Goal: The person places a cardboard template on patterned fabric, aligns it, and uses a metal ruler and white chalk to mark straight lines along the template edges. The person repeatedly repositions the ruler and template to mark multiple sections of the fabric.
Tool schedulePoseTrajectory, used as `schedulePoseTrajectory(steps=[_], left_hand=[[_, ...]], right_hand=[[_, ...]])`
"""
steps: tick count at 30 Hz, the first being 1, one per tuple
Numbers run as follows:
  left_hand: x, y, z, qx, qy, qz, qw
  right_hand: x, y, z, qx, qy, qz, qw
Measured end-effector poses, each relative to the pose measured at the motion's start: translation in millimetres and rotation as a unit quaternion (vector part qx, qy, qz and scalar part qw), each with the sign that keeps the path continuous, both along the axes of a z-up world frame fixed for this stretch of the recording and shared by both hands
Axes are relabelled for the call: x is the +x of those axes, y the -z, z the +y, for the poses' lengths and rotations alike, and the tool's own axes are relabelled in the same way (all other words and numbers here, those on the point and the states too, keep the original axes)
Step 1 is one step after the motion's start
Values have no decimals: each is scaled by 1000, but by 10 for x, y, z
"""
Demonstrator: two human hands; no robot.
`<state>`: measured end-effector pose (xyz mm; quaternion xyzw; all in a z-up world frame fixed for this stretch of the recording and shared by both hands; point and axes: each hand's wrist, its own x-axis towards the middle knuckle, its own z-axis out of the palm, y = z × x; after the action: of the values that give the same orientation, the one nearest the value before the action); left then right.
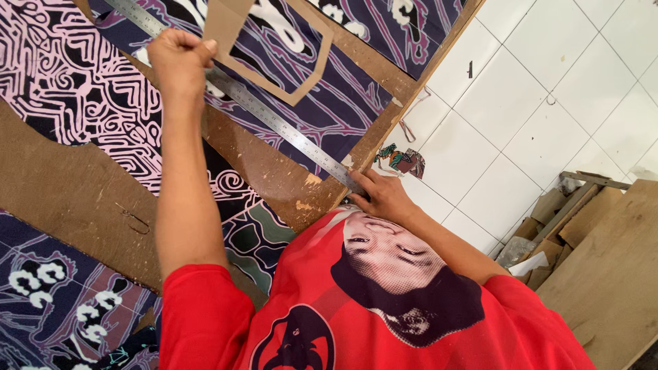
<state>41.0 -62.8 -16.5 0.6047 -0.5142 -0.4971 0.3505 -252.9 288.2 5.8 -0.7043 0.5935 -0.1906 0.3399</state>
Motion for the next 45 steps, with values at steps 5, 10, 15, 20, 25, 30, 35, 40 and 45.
schedulePoseTrajectory(steps=[5,10,15,20,25,30,35,40,45], left_hand=[[300,307,-488,-16,4,30,999],[334,409,-600,-40,14,-35,998],[285,340,-580,-54,0,-114,992],[241,351,-609,-70,-7,-160,985],[274,456,-626,-101,1,-200,974],[295,494,-666,-62,-26,-144,987],[291,451,-676,-43,-24,-138,989],[328,401,-679,-39,-2,-146,989],[316,367,-658,-79,11,-192,978]], right_hand=[[3,39,7,-3,5,4,1000],[-2,86,22,-6,2,9,1000],[7,133,22,0,6,10,1000],[7,105,-3,13,0,9,1000],[9,82,-34,18,-10,14,1000],[4,118,-10,4,-6,11,1000],[4,152,-6,15,-13,30,999],[-1,149,16,21,-12,34,999],[3,131,-8,21,-9,26,999]])
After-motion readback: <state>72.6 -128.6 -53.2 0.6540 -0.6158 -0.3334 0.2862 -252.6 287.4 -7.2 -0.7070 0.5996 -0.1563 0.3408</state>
